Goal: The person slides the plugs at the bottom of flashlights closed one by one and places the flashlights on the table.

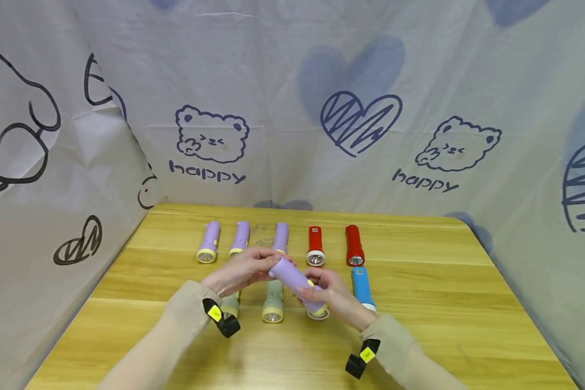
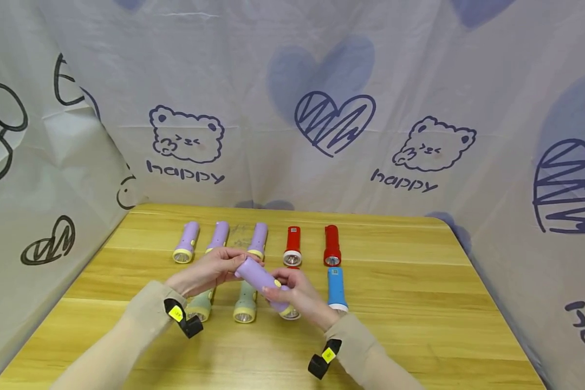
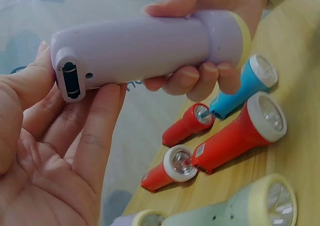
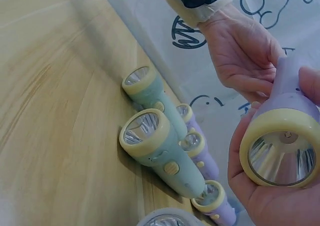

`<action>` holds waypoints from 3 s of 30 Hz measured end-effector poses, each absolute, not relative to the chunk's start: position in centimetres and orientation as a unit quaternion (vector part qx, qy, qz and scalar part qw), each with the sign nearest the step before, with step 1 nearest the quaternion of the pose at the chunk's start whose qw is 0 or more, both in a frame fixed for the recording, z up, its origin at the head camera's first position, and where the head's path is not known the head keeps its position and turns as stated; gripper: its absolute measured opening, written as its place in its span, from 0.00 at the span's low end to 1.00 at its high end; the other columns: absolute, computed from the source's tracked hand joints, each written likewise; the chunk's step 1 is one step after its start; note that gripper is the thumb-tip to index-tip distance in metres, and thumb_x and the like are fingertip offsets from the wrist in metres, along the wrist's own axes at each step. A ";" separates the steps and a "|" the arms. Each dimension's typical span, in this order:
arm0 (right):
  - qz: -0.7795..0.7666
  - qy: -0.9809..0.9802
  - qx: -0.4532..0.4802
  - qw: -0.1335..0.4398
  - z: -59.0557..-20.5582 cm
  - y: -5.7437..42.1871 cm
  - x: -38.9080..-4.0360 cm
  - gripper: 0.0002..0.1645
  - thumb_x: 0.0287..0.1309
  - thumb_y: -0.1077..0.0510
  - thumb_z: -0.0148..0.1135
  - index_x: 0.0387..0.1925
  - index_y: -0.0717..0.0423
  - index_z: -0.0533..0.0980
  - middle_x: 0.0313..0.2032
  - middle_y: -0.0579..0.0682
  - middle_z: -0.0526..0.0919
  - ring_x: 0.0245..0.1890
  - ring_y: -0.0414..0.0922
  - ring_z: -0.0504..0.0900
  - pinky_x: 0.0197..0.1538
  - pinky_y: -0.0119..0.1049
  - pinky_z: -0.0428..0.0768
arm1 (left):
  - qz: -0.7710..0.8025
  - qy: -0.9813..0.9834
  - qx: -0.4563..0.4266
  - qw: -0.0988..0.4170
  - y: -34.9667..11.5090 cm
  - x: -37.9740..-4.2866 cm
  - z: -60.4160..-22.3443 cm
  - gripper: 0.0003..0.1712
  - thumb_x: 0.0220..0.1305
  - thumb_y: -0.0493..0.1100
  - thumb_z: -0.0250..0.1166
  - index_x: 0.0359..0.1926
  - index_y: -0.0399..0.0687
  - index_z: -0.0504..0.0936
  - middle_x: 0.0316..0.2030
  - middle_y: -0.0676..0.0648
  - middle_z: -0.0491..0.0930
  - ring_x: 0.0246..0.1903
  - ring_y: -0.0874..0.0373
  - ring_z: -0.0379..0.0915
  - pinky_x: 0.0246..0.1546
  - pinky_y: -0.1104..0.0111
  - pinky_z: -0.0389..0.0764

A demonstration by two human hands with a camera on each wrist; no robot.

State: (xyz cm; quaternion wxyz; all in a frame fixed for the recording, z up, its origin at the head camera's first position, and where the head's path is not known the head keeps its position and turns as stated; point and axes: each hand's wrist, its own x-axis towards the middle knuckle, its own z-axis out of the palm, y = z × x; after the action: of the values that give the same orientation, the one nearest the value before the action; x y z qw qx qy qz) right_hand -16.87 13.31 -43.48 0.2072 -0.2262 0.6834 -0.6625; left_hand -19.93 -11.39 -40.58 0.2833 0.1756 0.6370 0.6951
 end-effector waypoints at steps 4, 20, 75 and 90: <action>-0.622 0.721 -0.235 0.195 -43.2 12.9 -17.0 0.23 0.67 0.57 0.61 0.53 0.73 0.74 0.41 0.55 0.85 0.38 0.42 0.82 0.45 0.31 0.83 | 0.682 0.654 0.173 0.277 -11.9 -19.8 -40.4 0.27 0.78 0.44 0.54 0.65 0.26 0.70 0.60 0.44 0.81 0.51 0.63 0.79 0.54 0.71 0.83; -0.589 0.713 -0.260 0.278 -42.3 9.5 -17.2 0.29 0.74 0.55 0.50 0.65 0.74 0.67 0.55 0.78 0.75 0.42 0.37 0.79 0.49 0.28 0.79 | 0.640 0.728 0.132 0.206 -14.0 -19.2 -40.2 0.27 0.80 0.44 0.49 0.69 0.27 0.67 0.68 0.31 0.69 0.52 0.63 0.79 0.59 0.66 0.82; -0.557 0.810 -0.030 0.180 -43.5 -12.6 -16.9 0.20 0.55 0.48 0.73 0.40 0.59 0.79 0.30 0.50 0.83 0.27 0.42 0.81 0.33 0.38 0.83 | 0.210 0.971 0.052 -0.104 -31.9 -13.7 -43.1 0.22 0.71 0.37 0.59 0.63 0.33 0.75 0.58 0.27 0.78 0.51 0.31 0.78 0.50 0.38 0.79; -0.506 0.842 -0.014 0.189 -44.8 -12.7 -18.0 0.23 0.58 0.49 0.71 0.45 0.63 0.77 0.31 0.53 0.82 0.27 0.44 0.82 0.30 0.36 0.84 | 0.224 0.968 0.057 -0.102 -31.5 -13.8 -42.8 0.23 0.71 0.37 0.59 0.64 0.34 0.75 0.58 0.28 0.79 0.53 0.32 0.78 0.53 0.39 0.78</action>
State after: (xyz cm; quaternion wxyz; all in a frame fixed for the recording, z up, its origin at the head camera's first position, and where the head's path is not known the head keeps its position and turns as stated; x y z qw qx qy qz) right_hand -17.96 -12.70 -44.80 0.1885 -0.0144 0.8417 -0.5058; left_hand -13.85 -31.52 -42.78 -0.1022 0.0569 0.9676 0.2237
